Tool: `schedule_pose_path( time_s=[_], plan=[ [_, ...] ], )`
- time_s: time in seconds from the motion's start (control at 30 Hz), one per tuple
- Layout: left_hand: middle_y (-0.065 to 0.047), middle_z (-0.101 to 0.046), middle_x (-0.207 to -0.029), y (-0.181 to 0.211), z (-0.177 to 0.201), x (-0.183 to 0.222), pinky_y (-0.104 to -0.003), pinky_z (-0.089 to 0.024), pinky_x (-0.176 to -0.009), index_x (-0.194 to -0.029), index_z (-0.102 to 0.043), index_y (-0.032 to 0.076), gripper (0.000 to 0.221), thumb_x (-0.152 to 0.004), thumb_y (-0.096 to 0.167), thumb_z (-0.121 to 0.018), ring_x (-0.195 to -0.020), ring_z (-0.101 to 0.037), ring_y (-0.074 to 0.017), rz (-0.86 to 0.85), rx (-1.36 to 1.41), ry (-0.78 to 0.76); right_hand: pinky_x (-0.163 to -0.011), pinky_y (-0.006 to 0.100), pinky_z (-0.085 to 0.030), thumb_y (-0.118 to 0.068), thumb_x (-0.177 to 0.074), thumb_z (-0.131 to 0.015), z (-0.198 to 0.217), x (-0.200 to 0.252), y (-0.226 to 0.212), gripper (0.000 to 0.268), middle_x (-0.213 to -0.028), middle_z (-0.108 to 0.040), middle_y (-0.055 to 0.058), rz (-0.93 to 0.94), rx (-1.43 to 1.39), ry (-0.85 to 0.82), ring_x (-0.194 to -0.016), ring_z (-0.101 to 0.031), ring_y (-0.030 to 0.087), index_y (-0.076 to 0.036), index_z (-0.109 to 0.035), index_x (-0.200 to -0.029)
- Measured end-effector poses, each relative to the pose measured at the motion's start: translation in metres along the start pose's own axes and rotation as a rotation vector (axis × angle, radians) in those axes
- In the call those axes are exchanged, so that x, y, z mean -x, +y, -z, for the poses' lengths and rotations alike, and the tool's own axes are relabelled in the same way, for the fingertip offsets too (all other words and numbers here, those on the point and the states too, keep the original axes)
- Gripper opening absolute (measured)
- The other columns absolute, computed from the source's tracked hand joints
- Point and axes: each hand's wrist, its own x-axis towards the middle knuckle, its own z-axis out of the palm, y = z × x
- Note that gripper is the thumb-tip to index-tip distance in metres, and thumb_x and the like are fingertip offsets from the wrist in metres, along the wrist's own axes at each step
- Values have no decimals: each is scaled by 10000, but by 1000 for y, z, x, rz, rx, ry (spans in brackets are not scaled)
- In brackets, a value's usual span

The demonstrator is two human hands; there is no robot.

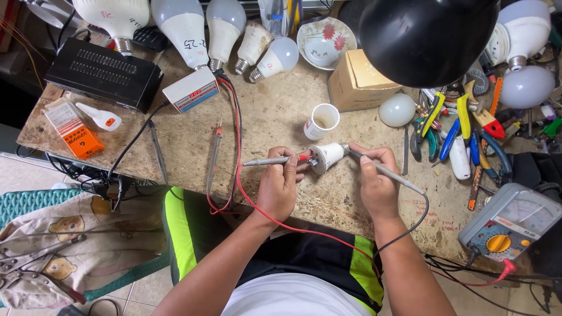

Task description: Disassembling an LED bulb to inspect and test its internal components using various tools.

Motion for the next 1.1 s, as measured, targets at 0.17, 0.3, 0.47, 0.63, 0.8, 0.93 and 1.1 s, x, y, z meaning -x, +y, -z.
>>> schedule_pose_path(
  time_s=[0.17,0.3,0.47,0.63,0.8,0.93,1.1],
  plan=[
    [-251,-701,-1270,1,-1,2,-388,-637,-809,-1143,-384,40,208,-1114,241,-338,-1036,-742,-343,-6,-3,7,-877,394,-608,-120,-1022,-477,-4,2,-14,124,-1196,-712,273,-2,36,-19,-1135,-691,379,-5,-499,-982],
    [-233,-698,-1288,-14,-2,1,-378,-622,-821,-1164,-373,48,209,-1121,248,-335,-1066,-730,-330,-6,32,2,-869,371,-607,-121,-1025,-474,0,2,-2,117,-1202,-713,259,-3,28,-10,-1135,-694,350,-13,-502,-989],
    [-233,-694,-1296,-11,-1,2,-373,-619,-826,-1165,-367,53,215,-1123,259,-325,-1083,-722,-332,0,39,1,-905,410,-601,-110,-1028,-474,2,2,3,118,-1195,-707,279,14,35,-13,-1132,-691,371,-1,-494,-989],
    [-213,-703,-1291,-9,0,2,-342,-615,-823,-1165,-362,68,208,-1124,264,-304,-1081,-725,-298,7,60,4,-918,425,-598,-110,-1025,-477,2,0,6,121,-1189,-707,283,32,40,-13,-1122,-693,372,5,-494,-990],
    [-220,-700,-1295,-5,0,2,-331,-617,-813,-1154,-360,71,202,-1124,265,-311,-1094,-719,-317,9,64,10,-923,444,-600,-121,-1035,-471,2,1,5,131,-1190,-697,297,36,27,-20,-1123,-689,387,1,-489,-990],
    [-221,-702,-1291,-4,0,2,-340,-617,-810,-1155,-356,66,206,-1124,266,-316,-1086,-721,-318,10,55,11,-936,450,-595,-122,-1034,-470,1,3,2,137,-1186,-696,298,44,40,-22,-1124,-686,390,9,-489,-994],
    [-231,-702,-1284,-1,-1,2,-363,-625,-811,-1149,-363,63,205,-1121,262,-317,-1072,-729,-337,9,35,22,-931,460,-600,-130,-1040,-461,1,2,1,145,-1178,-694,303,40,46,-27,-1112,-690,397,4,-487,-992]
  ],
)
